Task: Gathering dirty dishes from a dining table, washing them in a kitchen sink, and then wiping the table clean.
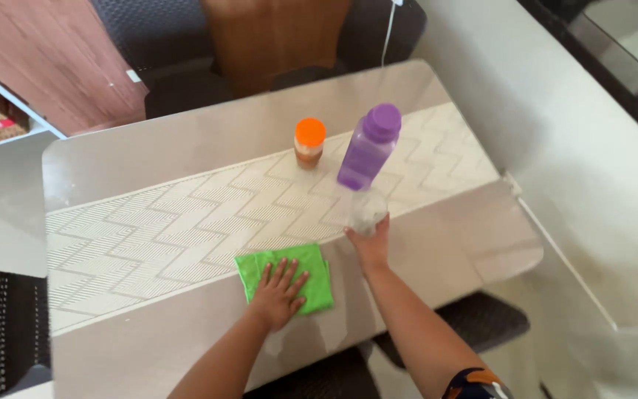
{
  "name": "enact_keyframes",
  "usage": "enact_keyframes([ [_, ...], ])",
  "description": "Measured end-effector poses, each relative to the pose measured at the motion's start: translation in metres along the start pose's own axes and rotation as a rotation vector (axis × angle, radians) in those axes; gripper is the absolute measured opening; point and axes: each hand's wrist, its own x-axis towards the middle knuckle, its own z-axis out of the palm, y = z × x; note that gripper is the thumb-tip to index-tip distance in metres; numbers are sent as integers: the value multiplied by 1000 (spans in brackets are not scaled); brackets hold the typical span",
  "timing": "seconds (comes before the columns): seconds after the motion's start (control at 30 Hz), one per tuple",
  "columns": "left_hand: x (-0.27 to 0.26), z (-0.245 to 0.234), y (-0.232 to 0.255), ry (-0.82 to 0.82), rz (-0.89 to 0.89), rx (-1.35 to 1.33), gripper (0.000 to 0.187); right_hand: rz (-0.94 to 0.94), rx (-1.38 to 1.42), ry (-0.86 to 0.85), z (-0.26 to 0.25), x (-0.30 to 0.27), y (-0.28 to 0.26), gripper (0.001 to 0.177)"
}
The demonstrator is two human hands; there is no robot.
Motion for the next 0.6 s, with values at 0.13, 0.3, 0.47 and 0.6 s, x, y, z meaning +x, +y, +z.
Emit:
enact_keyframes([
  [0.13,36,28,24,586,159,18,63,-220,39,8,6,37,14,124],
  [0.3,43,23,45,548,134,36,65,-320,2,-92,-5,49,11,88],
  [0.47,43,7,70,640,71,222,70,-334,63,-158,-23,51,-4,85],
  [0.6,66,35,103,548,194,35,71,-356,-46,-170,-44,53,-15,85],
])
